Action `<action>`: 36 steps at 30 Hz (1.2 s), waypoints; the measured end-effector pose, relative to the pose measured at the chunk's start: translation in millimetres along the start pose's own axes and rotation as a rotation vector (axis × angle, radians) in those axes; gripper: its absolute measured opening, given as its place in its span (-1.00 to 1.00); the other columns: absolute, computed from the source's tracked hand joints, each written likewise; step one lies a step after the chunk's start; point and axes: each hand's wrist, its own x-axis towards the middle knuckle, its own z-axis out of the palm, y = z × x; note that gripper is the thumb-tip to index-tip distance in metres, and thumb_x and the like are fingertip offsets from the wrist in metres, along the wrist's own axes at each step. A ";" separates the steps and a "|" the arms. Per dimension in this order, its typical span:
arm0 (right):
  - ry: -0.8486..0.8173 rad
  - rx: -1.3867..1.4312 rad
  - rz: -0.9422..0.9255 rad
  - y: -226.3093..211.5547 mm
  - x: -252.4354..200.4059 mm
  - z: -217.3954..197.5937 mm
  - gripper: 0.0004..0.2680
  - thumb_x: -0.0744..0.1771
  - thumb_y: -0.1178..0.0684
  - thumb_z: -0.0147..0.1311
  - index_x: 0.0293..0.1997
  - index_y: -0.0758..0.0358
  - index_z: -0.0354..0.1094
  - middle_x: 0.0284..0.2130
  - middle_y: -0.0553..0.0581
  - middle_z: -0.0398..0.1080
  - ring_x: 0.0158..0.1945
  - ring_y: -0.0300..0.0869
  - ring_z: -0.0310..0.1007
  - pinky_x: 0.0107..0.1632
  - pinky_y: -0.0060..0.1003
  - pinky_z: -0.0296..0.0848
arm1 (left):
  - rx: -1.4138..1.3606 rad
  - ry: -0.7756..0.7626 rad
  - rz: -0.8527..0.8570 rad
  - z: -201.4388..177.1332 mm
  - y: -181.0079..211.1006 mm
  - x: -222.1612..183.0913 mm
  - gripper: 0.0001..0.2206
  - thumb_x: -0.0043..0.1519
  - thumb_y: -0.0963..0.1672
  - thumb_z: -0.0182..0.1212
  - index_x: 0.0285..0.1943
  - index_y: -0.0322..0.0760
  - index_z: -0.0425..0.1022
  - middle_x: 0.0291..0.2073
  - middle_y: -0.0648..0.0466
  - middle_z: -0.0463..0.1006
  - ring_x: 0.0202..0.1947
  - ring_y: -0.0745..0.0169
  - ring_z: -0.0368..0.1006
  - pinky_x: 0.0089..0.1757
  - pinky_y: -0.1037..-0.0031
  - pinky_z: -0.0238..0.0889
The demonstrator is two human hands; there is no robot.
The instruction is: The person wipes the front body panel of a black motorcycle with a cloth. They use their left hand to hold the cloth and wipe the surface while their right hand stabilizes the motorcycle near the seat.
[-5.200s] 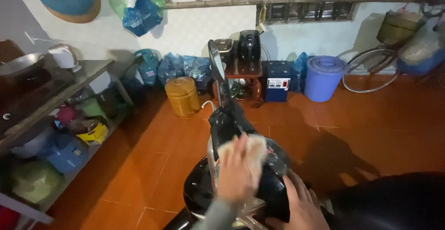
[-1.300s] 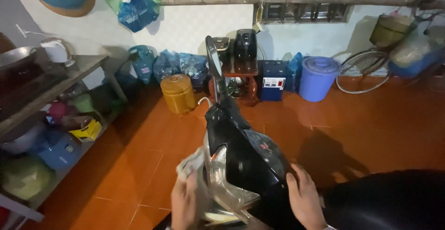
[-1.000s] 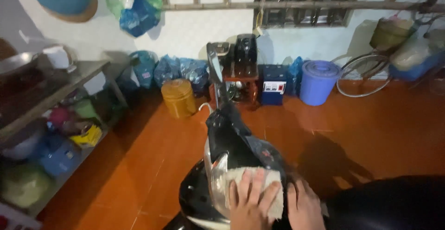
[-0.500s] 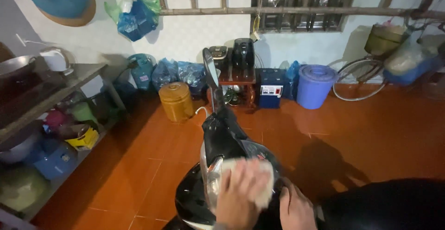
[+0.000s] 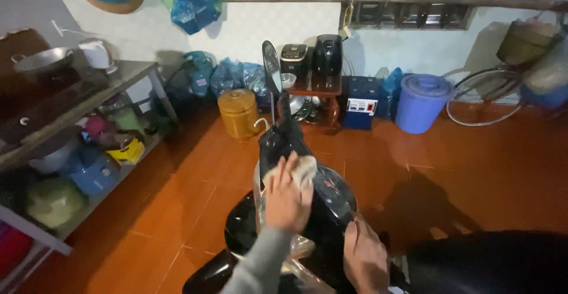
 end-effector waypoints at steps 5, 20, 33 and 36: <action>0.190 -0.044 -0.080 12.1 -5.4 20.4 -0.67 0.40 -0.12 -0.22 0.24 -0.03 0.43 0.20 -0.07 0.49 0.28 -0.15 0.43 0.30 -0.18 0.32 | 0.098 0.020 0.073 -26.3 41.4 -45.3 -0.56 0.29 -0.06 0.00 0.38 -0.14 0.40 0.56 -0.15 0.05 0.55 -0.30 -0.12 0.30 -0.21 -0.17; 0.170 -0.095 -0.171 9.1 -10.7 22.7 -0.66 0.39 -0.08 -0.18 0.31 -0.01 0.35 0.27 0.03 0.41 0.29 -0.12 0.42 0.27 -0.14 0.36 | 0.178 0.044 0.051 -25.4 59.9 -53.3 -0.58 0.37 0.03 -0.14 0.39 0.29 0.44 0.59 -0.06 -0.04 0.54 -0.23 -0.12 0.31 -0.21 -0.21; 0.101 0.005 -0.069 14.5 -12.8 -2.7 -0.66 0.40 -0.07 -0.24 0.28 -0.03 0.41 0.27 0.00 0.42 0.33 -0.16 0.39 0.33 -0.26 0.29 | -0.017 -0.010 0.073 -18.4 37.2 -35.7 -0.49 0.34 0.02 -0.09 0.47 -0.16 0.31 0.54 0.01 0.15 0.52 -0.20 -0.03 0.33 -0.11 -0.25; 0.010 0.085 0.098 9.2 -21.2 -20.6 -0.58 0.37 -0.20 -0.39 0.25 -0.22 0.48 0.32 -0.18 0.40 0.43 -0.32 0.28 0.39 -0.32 0.20 | 0.297 0.113 0.314 9.0 24.0 -107.0 -0.40 0.31 0.23 -0.35 0.52 0.36 0.29 0.53 0.07 0.20 0.52 -0.08 0.10 0.23 -0.05 0.02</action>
